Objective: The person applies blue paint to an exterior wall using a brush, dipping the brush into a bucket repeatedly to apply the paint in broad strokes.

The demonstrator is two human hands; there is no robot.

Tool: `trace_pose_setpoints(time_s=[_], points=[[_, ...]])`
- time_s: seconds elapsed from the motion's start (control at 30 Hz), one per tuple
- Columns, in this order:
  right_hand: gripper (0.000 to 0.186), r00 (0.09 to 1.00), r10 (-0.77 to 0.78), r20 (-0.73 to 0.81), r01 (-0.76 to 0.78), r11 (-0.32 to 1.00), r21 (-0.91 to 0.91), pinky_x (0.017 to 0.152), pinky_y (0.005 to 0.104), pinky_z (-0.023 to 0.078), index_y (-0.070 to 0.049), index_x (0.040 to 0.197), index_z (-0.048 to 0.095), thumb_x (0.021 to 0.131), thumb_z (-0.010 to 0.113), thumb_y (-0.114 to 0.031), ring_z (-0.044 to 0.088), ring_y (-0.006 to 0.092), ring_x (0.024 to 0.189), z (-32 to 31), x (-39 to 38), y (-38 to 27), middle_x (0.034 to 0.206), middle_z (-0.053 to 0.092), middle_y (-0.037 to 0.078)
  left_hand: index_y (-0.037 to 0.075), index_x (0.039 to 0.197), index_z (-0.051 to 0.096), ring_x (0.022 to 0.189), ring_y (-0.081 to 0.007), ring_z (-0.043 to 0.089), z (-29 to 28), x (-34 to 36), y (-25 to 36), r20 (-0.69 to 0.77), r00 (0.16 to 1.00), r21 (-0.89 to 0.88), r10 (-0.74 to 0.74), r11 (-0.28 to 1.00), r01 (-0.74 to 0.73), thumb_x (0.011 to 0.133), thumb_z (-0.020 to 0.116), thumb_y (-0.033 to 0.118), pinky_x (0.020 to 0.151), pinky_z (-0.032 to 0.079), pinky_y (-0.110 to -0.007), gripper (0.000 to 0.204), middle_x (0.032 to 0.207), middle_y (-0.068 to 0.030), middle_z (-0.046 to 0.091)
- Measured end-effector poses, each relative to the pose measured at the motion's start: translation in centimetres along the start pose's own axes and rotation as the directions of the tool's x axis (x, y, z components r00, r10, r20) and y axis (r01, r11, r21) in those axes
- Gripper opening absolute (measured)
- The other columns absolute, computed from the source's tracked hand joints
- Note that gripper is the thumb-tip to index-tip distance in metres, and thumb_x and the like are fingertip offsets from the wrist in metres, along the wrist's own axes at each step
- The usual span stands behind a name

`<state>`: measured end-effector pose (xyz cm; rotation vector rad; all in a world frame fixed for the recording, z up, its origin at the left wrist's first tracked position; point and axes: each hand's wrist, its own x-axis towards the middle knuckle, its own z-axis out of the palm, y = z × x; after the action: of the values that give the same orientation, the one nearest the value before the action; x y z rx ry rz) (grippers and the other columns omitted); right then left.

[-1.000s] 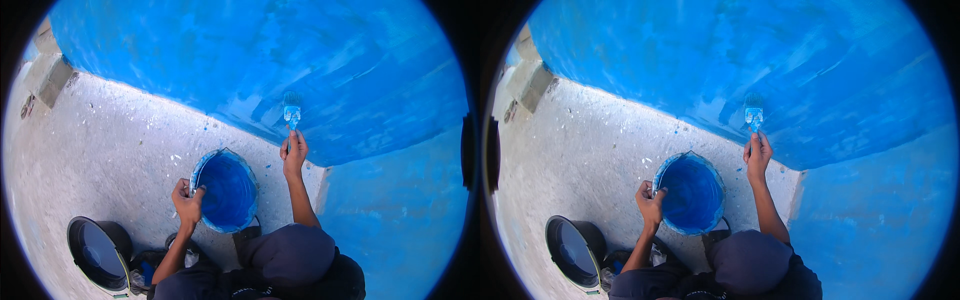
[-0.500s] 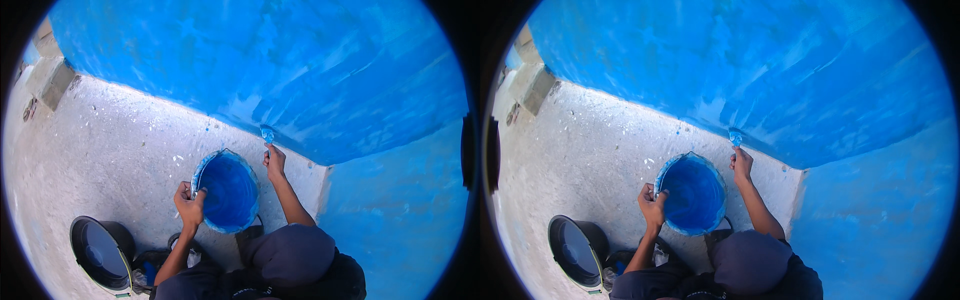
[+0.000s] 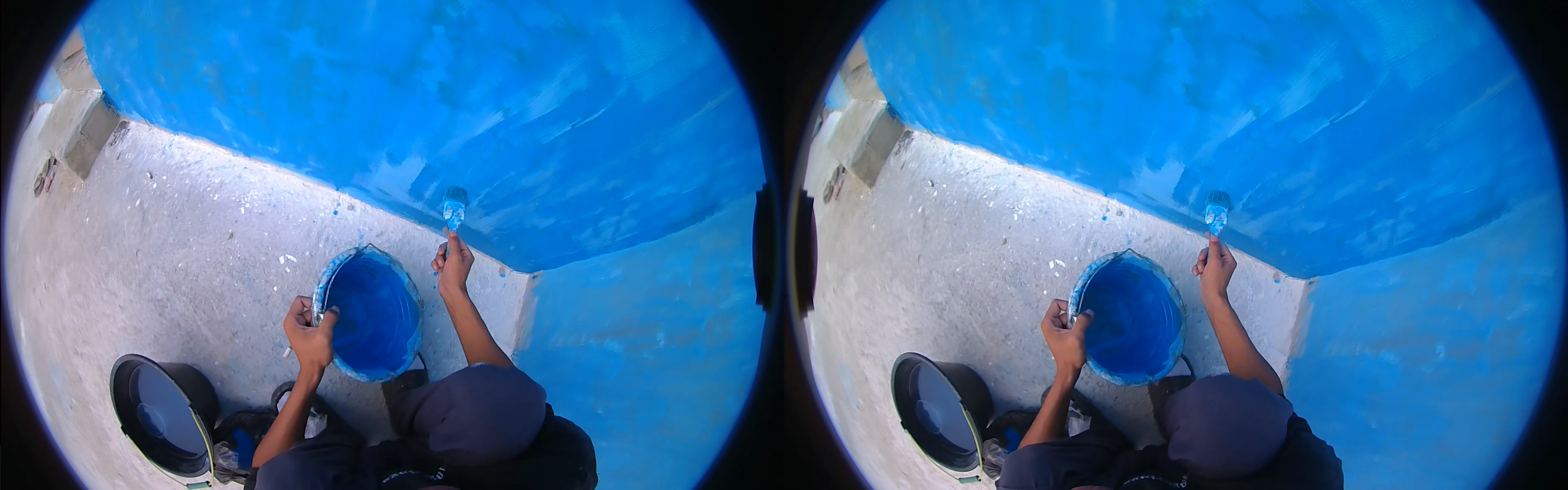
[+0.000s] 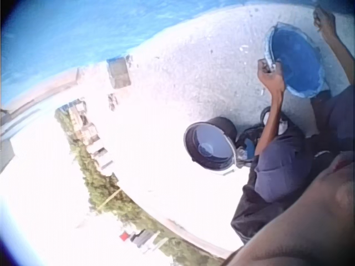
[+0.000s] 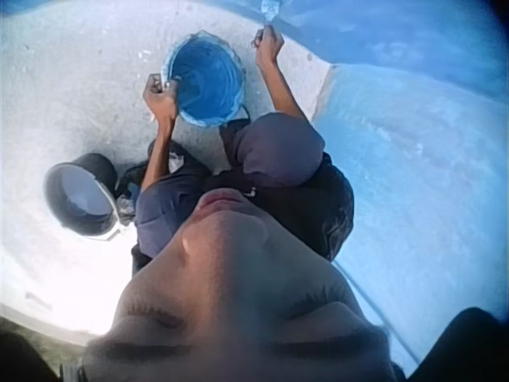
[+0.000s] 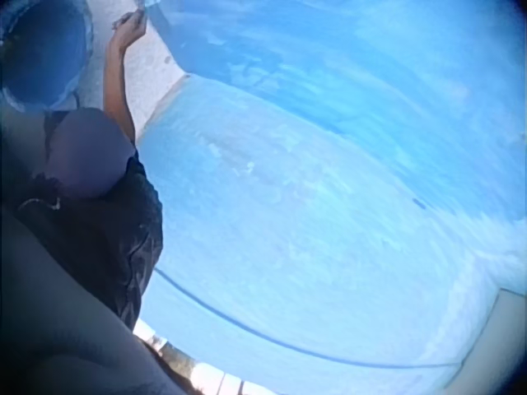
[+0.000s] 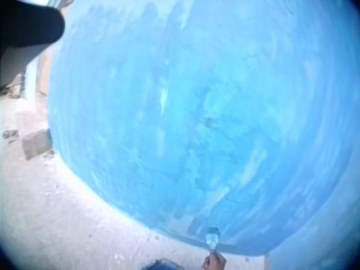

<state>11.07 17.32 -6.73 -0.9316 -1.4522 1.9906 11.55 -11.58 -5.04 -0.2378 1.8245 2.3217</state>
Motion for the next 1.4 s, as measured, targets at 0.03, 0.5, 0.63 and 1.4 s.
trace_pose_setpoints(time_s=[0.03,0.5,0.63,1.4], points=[[0.038,0.995,0.094,-0.029,-0.094,0.996,-0.003,0.047,0.0282,0.037,0.003,0.122,0.059,0.101,0.056,-0.028,0.04,0.0081,0.049,-0.8,0.4,1.6,0.065,0.048,0.0,0.007,0.079,0.05,0.046,0.0008,0.036,0.1,-0.1,0.0,-0.003,1.0,-0.002,-0.007,1.0,0.007,0.08,0.069,0.0,0.045,0.023,-0.02,0.02,0.056,0.0052,0.051],[0.044,0.961,-0.251,0.12,0.254,0.967,-0.01,0.049,0.0273,0.037,0.004,0.133,0.051,0.103,0.051,-0.028,0.037,0.0062,0.05,3.5,-3.1,-6.5,0.067,0.049,-0.001,0.007,0.081,0.05,0.048,0.001,0.037,-1.2,0.0,-0.5,-0.026,1.0,0.011,0.008,1.0,-0.008,0.081,0.068,0.0,0.046,0.024,-0.019,0.019,0.057,0.0053,0.053],[0.044,0.949,-0.302,0.093,0.301,0.953,0.018,0.048,0.03,0.04,0.003,0.133,0.052,0.103,0.051,-0.029,0.038,0.0062,0.048,2.4,-1.7,-5.8,0.067,0.05,-0.001,0.007,0.08,0.05,0.048,0.0009,0.038,-0.6,-0.1,0.0,-0.005,1.0,0.017,-0.011,1.0,0.011,0.081,0.068,0.0,0.046,0.024,-0.019,0.019,0.058,0.005,0.053],[0.041,0.999,-0.042,-0.011,0.042,0.999,-0.017,0.053,0.0298,0.043,0.002,0.124,0.058,0.101,0.055,-0.031,0.041,0.0071,0.051,-0.3,-1.0,-2.5,0.065,0.049,-0.001,0.007,0.08,0.051,0.047,0.0007,0.037,-0.3,-0.1,-0.2,-0.009,1.0,0.022,0.024,0.999,-0.024,0.082,0.067,0.0,0.046,0.024,-0.019,0.018,0.056,0.0057,0.051]])
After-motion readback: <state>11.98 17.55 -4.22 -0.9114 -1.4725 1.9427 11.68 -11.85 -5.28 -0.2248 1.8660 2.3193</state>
